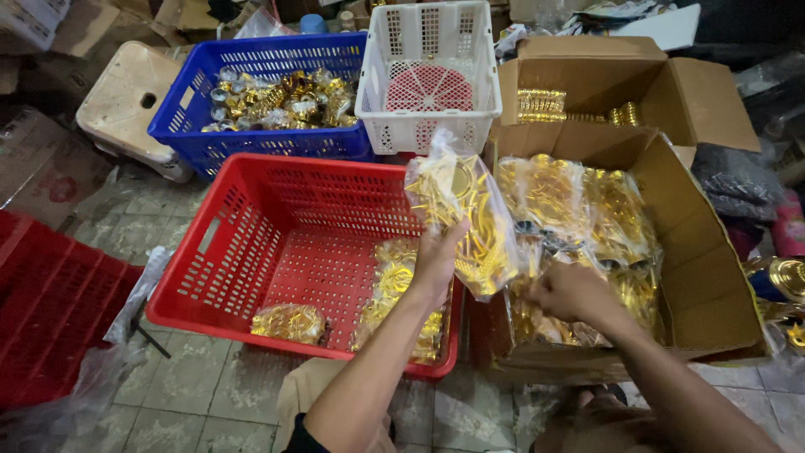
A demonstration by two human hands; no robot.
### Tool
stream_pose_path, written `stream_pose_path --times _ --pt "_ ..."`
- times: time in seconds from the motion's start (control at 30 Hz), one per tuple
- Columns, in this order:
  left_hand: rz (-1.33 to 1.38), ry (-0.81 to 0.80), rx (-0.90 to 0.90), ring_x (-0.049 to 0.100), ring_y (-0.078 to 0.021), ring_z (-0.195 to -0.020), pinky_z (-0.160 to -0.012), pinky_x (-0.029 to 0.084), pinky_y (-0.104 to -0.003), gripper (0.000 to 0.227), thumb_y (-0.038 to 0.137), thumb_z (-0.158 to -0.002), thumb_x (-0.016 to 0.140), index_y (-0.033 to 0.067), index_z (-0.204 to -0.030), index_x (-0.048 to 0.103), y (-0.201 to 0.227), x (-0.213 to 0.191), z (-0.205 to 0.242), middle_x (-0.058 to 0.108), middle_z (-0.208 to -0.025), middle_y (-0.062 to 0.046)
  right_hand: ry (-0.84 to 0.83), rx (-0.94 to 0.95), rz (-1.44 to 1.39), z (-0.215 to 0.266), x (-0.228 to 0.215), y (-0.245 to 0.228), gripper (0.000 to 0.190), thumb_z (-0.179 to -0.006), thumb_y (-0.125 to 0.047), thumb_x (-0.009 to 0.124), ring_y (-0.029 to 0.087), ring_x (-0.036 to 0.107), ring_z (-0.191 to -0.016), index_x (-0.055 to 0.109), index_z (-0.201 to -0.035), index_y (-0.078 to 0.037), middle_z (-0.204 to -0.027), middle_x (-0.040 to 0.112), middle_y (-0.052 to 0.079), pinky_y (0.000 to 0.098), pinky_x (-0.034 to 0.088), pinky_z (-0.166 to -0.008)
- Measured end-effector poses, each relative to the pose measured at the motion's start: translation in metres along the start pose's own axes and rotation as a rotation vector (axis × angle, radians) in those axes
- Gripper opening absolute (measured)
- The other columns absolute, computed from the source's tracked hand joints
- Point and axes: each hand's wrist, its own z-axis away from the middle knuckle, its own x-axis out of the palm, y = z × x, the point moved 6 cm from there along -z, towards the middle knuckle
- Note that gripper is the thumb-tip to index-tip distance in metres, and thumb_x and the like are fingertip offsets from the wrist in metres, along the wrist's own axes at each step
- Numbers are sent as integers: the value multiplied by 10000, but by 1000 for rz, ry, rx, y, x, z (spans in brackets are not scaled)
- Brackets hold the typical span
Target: The person sorts gold-colored decorative items from a cardboard box into a red plastic basket. They repeatedly pick up plastic-wrapped bundles of decorations and place them into the basket.
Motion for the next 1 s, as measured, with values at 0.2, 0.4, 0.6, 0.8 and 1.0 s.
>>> stream_pose_path --times 0.2,0.4,0.6,0.8,1.0 --pt "-48 10 -2 670 -118 -1089 -998 551 -350 388 261 -969 849 73 -1285 725 -6 -8 -1 722 -1142 -16 142 -34 -292 21 -49 20 463 -871 -603 729 482 802 -1033 927 -857 -184 -863 870 193 549 619 -939" --pt "-192 5 -301 727 -337 -1259 -1062 601 -515 543 367 -971 685 86 -1405 516 15 12 9 701 -1402 -182 230 -46 -640 -1 -86 110 273 -990 -266 819 244 772 -608 952 -1049 -35 -851 910 169 333 609 -566" --pt "-210 -38 -303 693 -323 -1373 -1195 527 -525 590 377 -937 704 109 -1449 587 20 22 15 714 -1471 -151 474 -285 -1168 9 -98 178 244 -1065 -198 720 171 622 -658 838 -1005 7 -789 742 103 303 423 -554" --pt "-103 -201 -273 749 -300 -1212 -1128 561 -480 669 518 -855 757 119 -1388 683 -1 37 14 789 -1320 -119 581 -187 -1373 -4 -86 128 176 -936 -251 843 185 695 -672 788 -1003 -97 -879 767 70 316 535 -529" --pt "-33 -289 -114 730 -156 -1119 -1041 600 -380 512 453 -956 902 46 -1243 786 -49 34 6 778 -1146 -56 736 -441 -1356 23 -103 32 357 -954 -125 881 62 450 -583 654 -679 -107 -581 532 -4 207 347 -549"
